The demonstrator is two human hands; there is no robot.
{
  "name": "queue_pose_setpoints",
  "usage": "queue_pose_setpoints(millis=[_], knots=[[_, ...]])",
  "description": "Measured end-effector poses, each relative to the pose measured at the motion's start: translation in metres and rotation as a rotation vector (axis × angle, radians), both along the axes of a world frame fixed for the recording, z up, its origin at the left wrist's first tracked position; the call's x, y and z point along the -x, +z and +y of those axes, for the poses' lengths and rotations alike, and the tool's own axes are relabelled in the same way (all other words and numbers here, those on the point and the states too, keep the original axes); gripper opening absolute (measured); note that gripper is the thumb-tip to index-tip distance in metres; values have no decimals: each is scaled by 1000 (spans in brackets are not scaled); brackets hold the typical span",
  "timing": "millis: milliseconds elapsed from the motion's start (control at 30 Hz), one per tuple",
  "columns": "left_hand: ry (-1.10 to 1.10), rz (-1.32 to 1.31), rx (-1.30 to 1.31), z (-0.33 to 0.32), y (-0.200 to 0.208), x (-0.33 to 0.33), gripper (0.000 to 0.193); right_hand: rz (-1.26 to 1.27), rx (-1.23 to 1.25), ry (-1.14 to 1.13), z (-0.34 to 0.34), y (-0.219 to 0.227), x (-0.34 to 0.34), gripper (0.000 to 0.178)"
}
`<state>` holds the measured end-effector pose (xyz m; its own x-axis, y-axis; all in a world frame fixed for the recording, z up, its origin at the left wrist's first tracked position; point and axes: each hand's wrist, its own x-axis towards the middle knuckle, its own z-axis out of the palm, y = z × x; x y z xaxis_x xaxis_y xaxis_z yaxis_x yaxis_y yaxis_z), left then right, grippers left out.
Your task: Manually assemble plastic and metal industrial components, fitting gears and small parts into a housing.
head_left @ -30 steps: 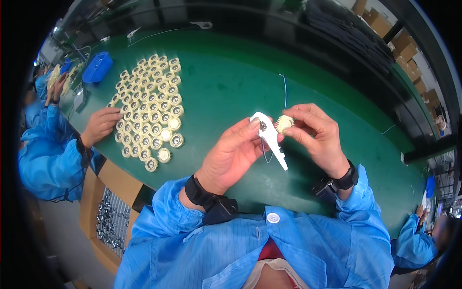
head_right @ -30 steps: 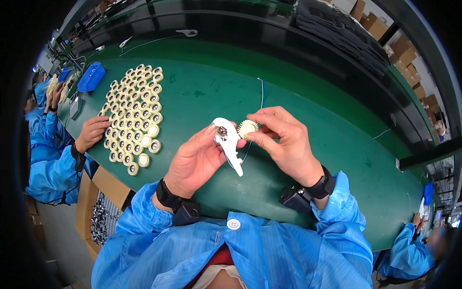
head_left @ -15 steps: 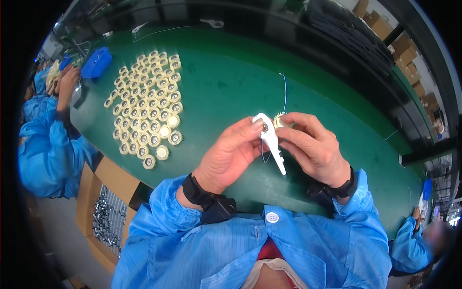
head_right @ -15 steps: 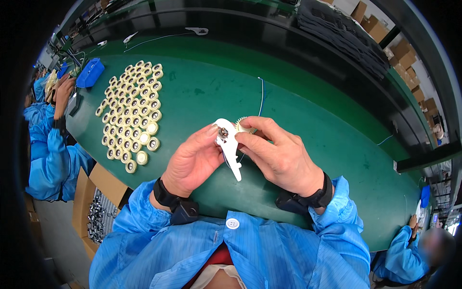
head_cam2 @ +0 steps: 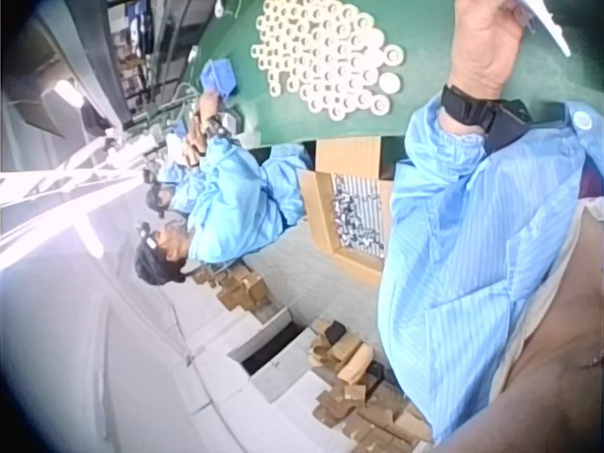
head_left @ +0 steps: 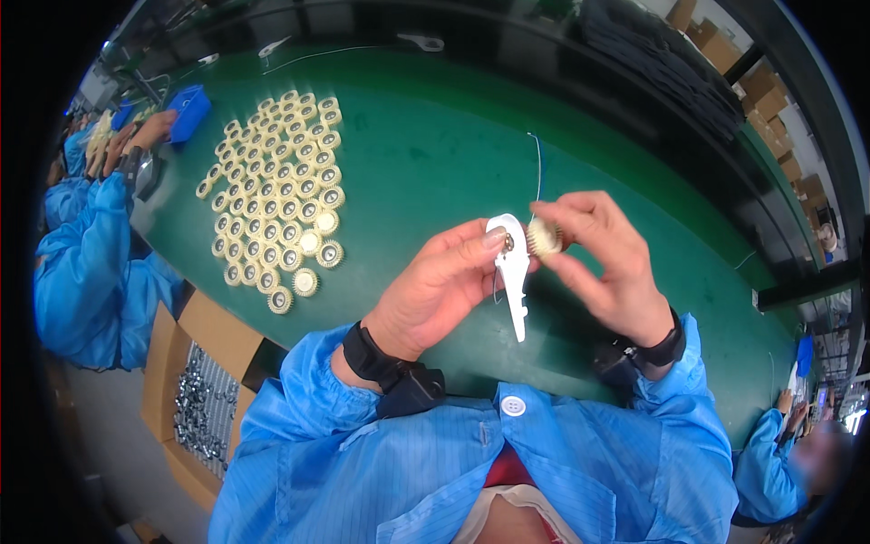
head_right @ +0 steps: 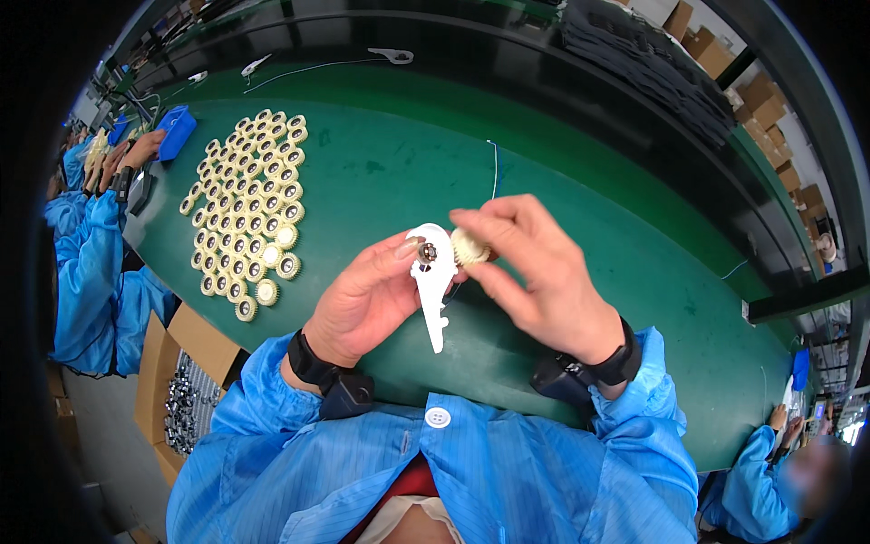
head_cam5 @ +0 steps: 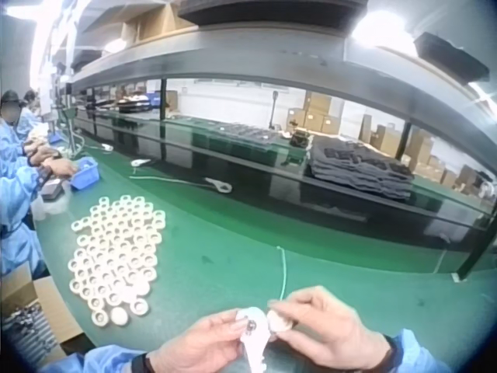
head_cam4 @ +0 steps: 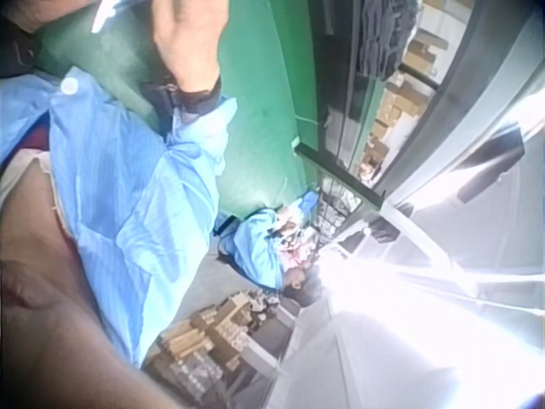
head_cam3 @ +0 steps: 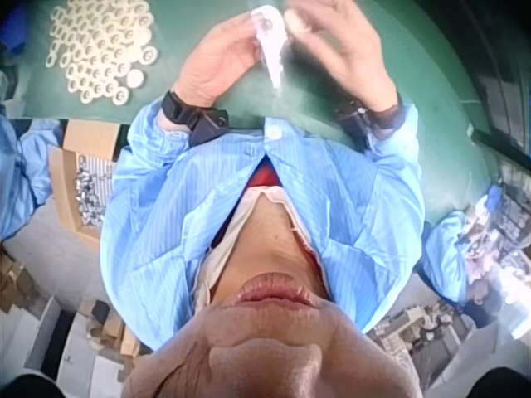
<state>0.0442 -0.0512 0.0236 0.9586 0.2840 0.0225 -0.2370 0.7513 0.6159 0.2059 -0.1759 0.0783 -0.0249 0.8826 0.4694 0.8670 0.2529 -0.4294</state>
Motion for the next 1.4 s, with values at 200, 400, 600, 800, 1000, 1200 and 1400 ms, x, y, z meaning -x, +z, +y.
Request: queue_pose_setpoints(millis=[200,400,600,800,1000,1200,1400], knots=[[8,2,7,-1,-2,-3,41,865,145,132,3,-8,-3,34],[-23,14,-10,-1,-4,-1,34,634,161,109,5,-14,-8,32],[-13,29,-64,-6,-1,1,31,543,104,91,2,-13,-2,30],[-98,-27,-131,1,-8,1,34,89,-162,98,1,-9,12,35],[72,-63,-19,-5,4,-4,42,548,-32,141,2,-14,10,63],[293,59,-286,-8,6,-5,41,931,295,118,27,-46,10,67],[284,243,-181,0,13,1,34,6,108,-450,99,-73,-203,30]])
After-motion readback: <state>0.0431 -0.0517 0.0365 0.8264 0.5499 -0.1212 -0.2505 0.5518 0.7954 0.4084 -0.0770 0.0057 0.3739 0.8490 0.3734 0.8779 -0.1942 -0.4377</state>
